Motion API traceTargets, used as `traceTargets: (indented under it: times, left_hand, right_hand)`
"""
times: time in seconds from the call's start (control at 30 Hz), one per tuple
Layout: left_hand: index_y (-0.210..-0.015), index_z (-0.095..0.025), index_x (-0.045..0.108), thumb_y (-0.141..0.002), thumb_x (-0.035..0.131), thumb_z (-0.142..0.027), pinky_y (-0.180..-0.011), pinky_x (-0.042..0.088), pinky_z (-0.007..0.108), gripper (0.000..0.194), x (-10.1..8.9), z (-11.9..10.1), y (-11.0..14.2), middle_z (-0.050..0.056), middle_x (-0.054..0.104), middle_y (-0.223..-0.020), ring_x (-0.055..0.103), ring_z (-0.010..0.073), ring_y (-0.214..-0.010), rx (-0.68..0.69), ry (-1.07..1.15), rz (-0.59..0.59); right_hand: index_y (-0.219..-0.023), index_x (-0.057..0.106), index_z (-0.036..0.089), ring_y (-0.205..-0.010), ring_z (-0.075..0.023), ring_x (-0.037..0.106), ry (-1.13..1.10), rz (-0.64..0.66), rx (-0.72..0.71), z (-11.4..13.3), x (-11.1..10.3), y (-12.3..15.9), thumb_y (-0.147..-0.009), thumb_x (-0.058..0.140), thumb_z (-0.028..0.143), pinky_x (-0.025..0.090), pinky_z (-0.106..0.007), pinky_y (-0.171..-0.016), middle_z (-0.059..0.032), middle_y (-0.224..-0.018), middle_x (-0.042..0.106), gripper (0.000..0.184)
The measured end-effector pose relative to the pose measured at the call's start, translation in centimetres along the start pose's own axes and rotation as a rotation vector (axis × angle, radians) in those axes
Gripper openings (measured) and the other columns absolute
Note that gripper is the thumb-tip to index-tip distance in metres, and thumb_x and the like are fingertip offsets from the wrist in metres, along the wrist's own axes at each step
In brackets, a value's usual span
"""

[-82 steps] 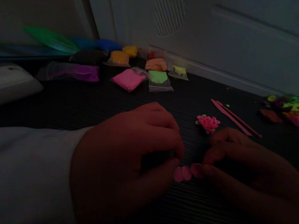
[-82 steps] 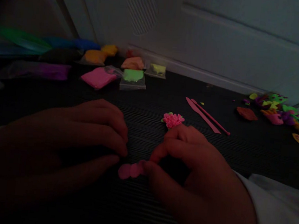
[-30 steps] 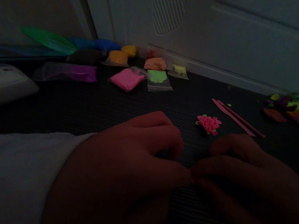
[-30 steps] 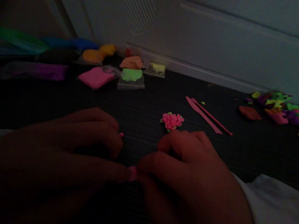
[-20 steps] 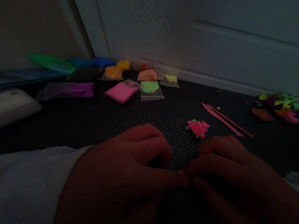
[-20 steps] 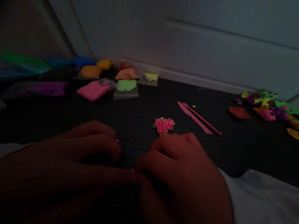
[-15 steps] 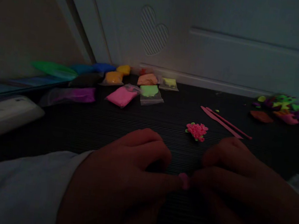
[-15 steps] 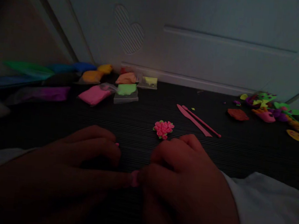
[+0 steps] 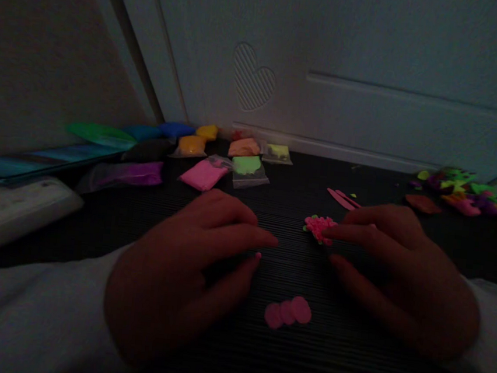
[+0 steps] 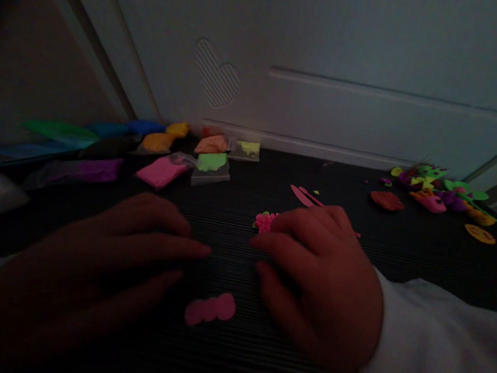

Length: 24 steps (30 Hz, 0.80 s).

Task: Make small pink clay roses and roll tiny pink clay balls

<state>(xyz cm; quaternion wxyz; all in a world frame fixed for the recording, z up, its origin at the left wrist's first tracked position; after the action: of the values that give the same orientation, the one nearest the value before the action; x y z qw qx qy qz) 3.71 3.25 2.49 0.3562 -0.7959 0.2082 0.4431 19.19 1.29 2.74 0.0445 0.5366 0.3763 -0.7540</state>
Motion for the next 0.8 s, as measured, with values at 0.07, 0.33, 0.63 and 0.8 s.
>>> traceTargets:
  times: [0.07, 0.33, 0.63, 0.8]
  left_hand:
    - [-0.094, -0.023, 0.056, -0.073, 0.047, -0.018, -0.077, 0.038, 0.031, 0.024, -0.8, 1.1, -0.4, 0.001, 0.052, -0.093, 0.046, 0.0157, -0.089, -0.055, -0.073, -0.045]
    - [-0.089, -0.022, 0.062, -0.072, 0.049, -0.021, -0.074, 0.042, 0.032, 0.021, 0.5, 2.0, -0.9, 0.003, 0.054, -0.088, 0.050, 0.0157, -0.082, -0.089, -0.031, 0.070]
    - [-0.077, -0.019, 0.060, -0.073, 0.054, -0.026, -0.070, 0.043, 0.029, 0.010, 0.7, 2.6, -1.4, 0.001, 0.059, -0.078, 0.053, 0.0133, -0.077, -0.131, 0.123, 0.150]
    - [-0.072, -0.018, 0.054, -0.070, 0.058, -0.029, -0.063, 0.043, 0.028, 0.011, 0.5, 2.5, -1.3, -0.001, 0.057, -0.074, 0.053, 0.0129, -0.069, -0.214, 0.151, 0.123]
  right_hand:
    - [-0.097, 0.055, 0.018, -0.088, -0.0217, 0.047, 0.097, -0.014, -0.006, -1.3, 0.0, -0.4, -0.071, 0.052, 0.020, 0.038, -0.040, -0.072, -0.0078, -0.096, 0.053, 0.026]
    - [-0.098, 0.054, 0.016, -0.093, -0.0223, 0.047, 0.113, -0.021, -0.014, -2.4, 0.1, -0.6, -0.072, 0.052, 0.022, 0.038, -0.041, -0.077, -0.0089, -0.099, 0.054, 0.028]
    - [-0.096, 0.055, 0.017, -0.096, -0.0218, 0.046, 0.099, -0.055, -0.049, -2.2, -0.2, -0.6, -0.070, 0.052, 0.019, 0.038, -0.040, -0.078, -0.0096, -0.102, 0.052, 0.026]
    - [-0.096, 0.056, 0.017, -0.094, -0.0207, 0.047, 0.092, -0.072, -0.086, -2.0, -0.4, -0.6, -0.070, 0.052, 0.019, 0.037, -0.039, -0.077, -0.0095, -0.101, 0.052, 0.026]
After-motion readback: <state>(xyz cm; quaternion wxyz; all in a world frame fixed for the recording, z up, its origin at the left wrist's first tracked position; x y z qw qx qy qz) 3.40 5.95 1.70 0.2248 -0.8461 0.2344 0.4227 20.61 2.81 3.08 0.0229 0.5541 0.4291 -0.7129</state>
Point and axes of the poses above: each hand's wrist, its own y-axis away from the middle knuckle, its own x-axis out of the palm, z = x × y, the point moved 6 cm from there along -y, towards the middle knuckle
